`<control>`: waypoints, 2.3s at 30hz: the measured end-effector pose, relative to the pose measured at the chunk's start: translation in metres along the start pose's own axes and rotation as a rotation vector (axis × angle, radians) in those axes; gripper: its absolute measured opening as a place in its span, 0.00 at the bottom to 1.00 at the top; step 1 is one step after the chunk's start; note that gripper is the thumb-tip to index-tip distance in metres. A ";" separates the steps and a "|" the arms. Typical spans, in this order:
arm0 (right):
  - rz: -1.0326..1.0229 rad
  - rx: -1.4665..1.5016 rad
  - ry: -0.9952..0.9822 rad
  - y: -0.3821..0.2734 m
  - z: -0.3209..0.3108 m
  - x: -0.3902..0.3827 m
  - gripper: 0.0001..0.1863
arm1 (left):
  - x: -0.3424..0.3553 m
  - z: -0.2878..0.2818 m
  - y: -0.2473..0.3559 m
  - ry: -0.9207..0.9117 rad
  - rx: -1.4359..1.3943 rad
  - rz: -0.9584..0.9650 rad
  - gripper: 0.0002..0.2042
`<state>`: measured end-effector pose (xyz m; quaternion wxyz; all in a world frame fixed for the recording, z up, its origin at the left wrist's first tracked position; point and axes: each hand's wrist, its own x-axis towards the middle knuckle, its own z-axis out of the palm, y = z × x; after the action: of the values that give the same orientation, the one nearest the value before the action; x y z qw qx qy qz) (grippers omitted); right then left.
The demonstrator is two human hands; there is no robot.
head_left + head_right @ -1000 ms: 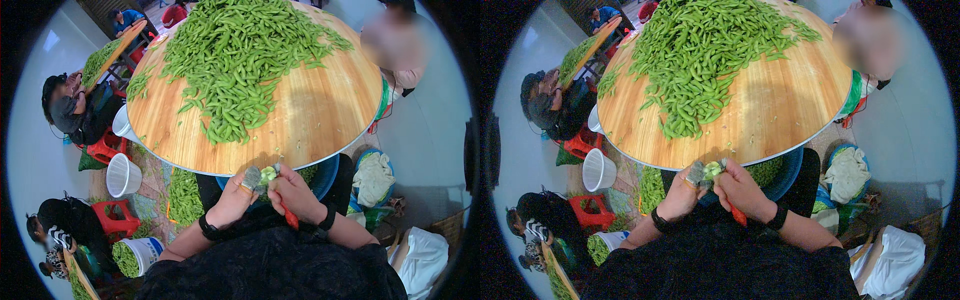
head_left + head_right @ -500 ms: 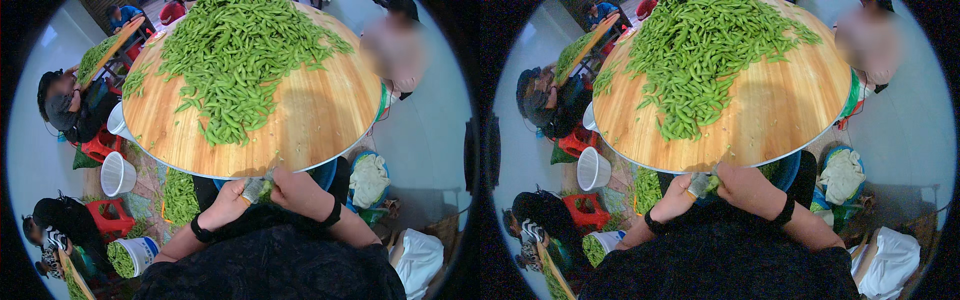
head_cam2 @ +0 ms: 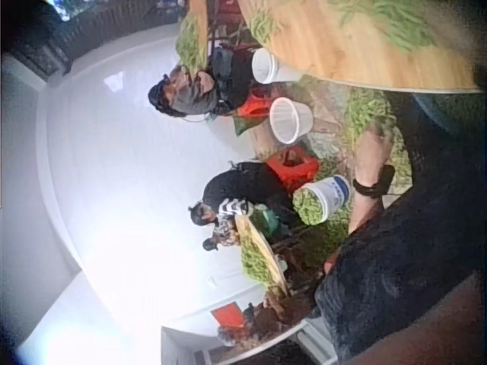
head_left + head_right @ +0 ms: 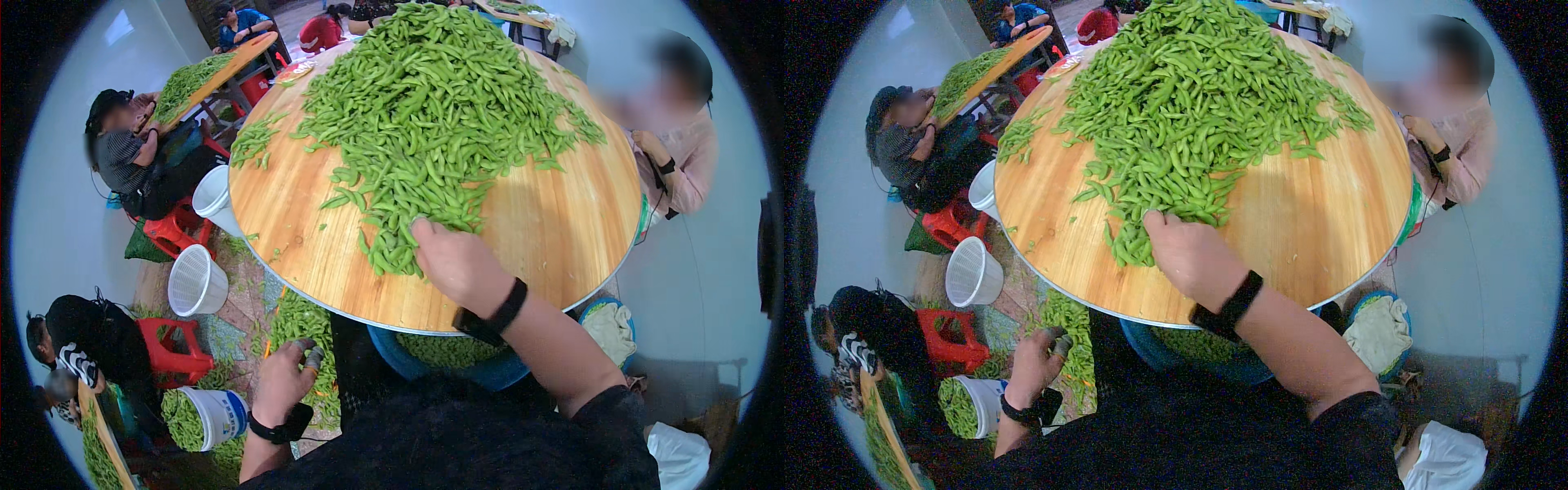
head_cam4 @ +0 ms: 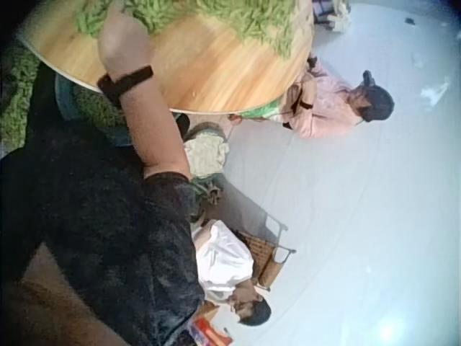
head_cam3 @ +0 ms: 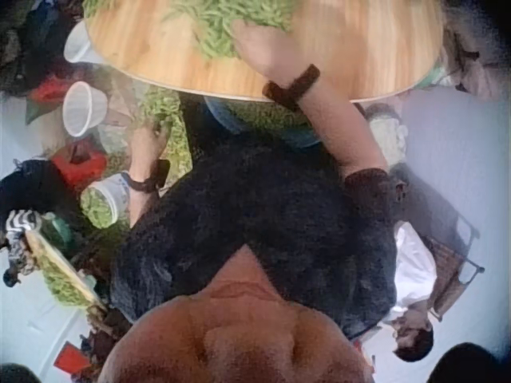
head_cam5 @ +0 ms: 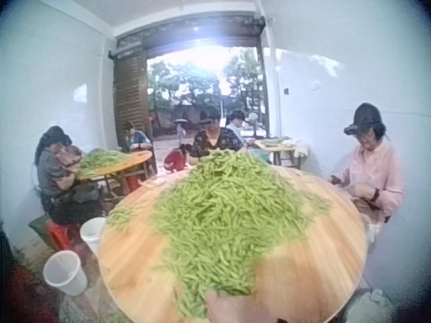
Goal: Peeling and sorting green beans into a bucket while wearing finger guards.
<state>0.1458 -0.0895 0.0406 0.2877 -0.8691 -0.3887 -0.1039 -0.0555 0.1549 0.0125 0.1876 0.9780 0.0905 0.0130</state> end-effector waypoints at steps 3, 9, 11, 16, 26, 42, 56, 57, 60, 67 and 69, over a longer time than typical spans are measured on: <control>0.054 -0.140 -0.072 0.010 0.020 0.010 0.08 | 0.004 -0.004 0.016 -0.057 -0.193 0.048 0.08; 0.033 -0.119 -0.196 0.020 -0.037 -0.010 0.09 | 0.035 -0.006 0.068 -0.002 -0.486 0.404 0.10; -0.019 -0.188 -0.256 0.006 -0.058 -0.021 0.07 | 0.053 -0.010 0.090 0.118 -0.482 0.561 0.11; -0.228 -0.267 -0.569 -0.031 -0.108 -0.048 0.08 | 0.085 0.003 0.126 -0.356 -0.669 0.567 0.12; 0.527 0.967 -0.129 -0.009 -0.052 -0.105 0.11 | 0.065 0.049 0.157 -0.399 -1.165 0.210 0.06; 0.213 0.623 0.124 -0.009 -0.030 -0.113 0.07 | 0.060 0.040 0.159 -0.074 -0.479 0.611 0.08; 0.703 1.341 -0.147 -0.026 -0.039 -0.116 0.04 | 0.051 0.039 0.155 -0.166 -0.631 0.548 0.06; 0.735 1.373 -0.142 -0.030 -0.039 -0.115 0.04 | 0.047 0.040 0.153 -0.269 -0.747 0.450 0.06; 0.816 1.473 -0.177 -0.032 -0.033 -0.117 0.04 | 0.048 0.044 0.141 -0.664 -1.366 0.077 0.06; 0.482 0.476 -0.003 -0.029 -0.020 -0.129 0.10 | 0.043 0.052 0.134 -0.451 -0.868 0.313 0.06; 0.422 0.378 -0.074 -0.036 -0.036 -0.125 0.13 | 0.042 0.055 0.131 -0.368 -0.759 0.451 0.07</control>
<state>0.0364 -0.1684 0.0346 0.4454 -0.8651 -0.2216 0.0642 0.0120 0.0227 0.0101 0.5367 0.8217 -0.1700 -0.0879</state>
